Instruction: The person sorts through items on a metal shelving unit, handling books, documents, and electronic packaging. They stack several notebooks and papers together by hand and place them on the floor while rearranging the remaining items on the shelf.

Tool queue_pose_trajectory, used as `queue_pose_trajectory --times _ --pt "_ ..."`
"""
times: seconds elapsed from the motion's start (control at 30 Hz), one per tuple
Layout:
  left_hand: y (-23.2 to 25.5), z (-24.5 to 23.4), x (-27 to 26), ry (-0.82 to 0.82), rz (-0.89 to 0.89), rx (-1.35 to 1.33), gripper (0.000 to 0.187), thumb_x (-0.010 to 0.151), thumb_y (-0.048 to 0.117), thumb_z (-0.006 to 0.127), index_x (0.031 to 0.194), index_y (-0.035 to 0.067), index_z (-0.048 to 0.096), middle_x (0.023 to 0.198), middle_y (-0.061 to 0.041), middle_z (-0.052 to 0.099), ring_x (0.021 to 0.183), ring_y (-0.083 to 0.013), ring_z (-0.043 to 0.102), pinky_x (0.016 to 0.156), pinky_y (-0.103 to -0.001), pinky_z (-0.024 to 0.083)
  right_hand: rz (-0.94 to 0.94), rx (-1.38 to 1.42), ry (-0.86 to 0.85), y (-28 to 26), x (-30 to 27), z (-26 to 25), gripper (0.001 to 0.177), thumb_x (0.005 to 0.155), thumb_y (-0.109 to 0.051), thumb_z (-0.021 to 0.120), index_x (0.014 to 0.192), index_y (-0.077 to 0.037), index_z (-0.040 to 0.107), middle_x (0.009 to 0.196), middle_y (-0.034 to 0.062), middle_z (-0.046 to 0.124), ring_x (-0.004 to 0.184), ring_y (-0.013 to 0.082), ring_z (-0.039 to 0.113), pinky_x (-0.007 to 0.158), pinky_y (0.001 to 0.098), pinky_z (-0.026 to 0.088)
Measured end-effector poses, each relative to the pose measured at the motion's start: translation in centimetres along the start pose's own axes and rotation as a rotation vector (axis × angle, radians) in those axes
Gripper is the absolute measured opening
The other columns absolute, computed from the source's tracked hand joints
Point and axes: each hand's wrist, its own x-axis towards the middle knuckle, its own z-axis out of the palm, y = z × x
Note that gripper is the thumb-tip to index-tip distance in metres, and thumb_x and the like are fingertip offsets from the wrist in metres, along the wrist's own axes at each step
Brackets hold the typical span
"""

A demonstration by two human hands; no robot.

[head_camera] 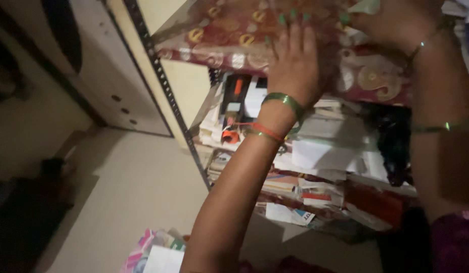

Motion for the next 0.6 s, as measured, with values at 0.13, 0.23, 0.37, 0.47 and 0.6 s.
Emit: queue_pose_trajectory --times 0.13,0.23,0.37,0.47,0.6 --pt "0.2 3.6 1.2 -0.111 0.112 0.104 0.075 0.090 0.035 0.063 0.149 0.000 0.035 0.164 -0.024 0.026 0.156 -0.0427 0.013 0.122 -0.063 0.016 0.228 0.017 -0.336 4.6 2.3 2.4 0.095 0.079 -0.056 0.084 0.149 -0.002 0.048 0.125 0.0321 0.066 0.104 0.0455 0.069 0.088 0.0517 0.057" --pt "-0.1 4.1 1.2 -0.160 0.129 0.087 0.090 0.084 0.046 0.069 0.152 -0.001 0.033 0.163 -0.026 0.023 0.156 -0.0411 0.013 0.124 -0.062 0.015 -0.007 -0.242 0.045 3.0 1.2 5.4 0.090 0.066 -0.068 0.086 0.127 -0.005 0.064 0.137 0.0269 0.060 0.110 0.0530 0.062 0.080 0.0617 0.054" --pt "-0.4 2.6 1.1 -0.287 0.146 0.058 0.122 0.060 0.062 0.082 0.151 -0.001 0.029 0.163 -0.027 0.020 0.154 -0.0411 0.010 0.123 -0.058 0.012 0.199 -0.026 0.096 1.6 -0.6 4.4 0.059 0.079 -0.037 0.083 0.132 -0.015 0.070 0.128 0.0261 0.062 0.108 0.0501 0.061 0.085 0.0582 0.052" --pt "-0.3 2.3 1.7 -0.399 0.098 0.010 0.123 0.060 0.063 0.084 0.151 0.002 0.028 0.162 -0.024 0.020 0.153 -0.0408 0.010 0.122 -0.059 0.009 0.135 0.073 0.242 -0.3 -1.9 1.8 0.042 0.089 -0.033 0.080 0.127 -0.015 0.074 0.126 0.0190 0.067 0.111 0.0454 0.062 0.089 0.0555 0.053" --pt "-2.1 2.7 1.3 -0.207 0.211 -0.234 0.096 0.073 0.050 0.082 0.145 0.001 0.041 0.151 -0.025 0.044 0.148 -0.0430 0.028 0.123 -0.057 0.016 0.013 0.300 0.309 -4.7 -5.6 -1.5 0.039 0.096 -0.024 0.075 0.133 -0.011 0.072 0.133 0.0183 0.065 0.118 0.0381 0.064 0.099 0.0506 0.053"
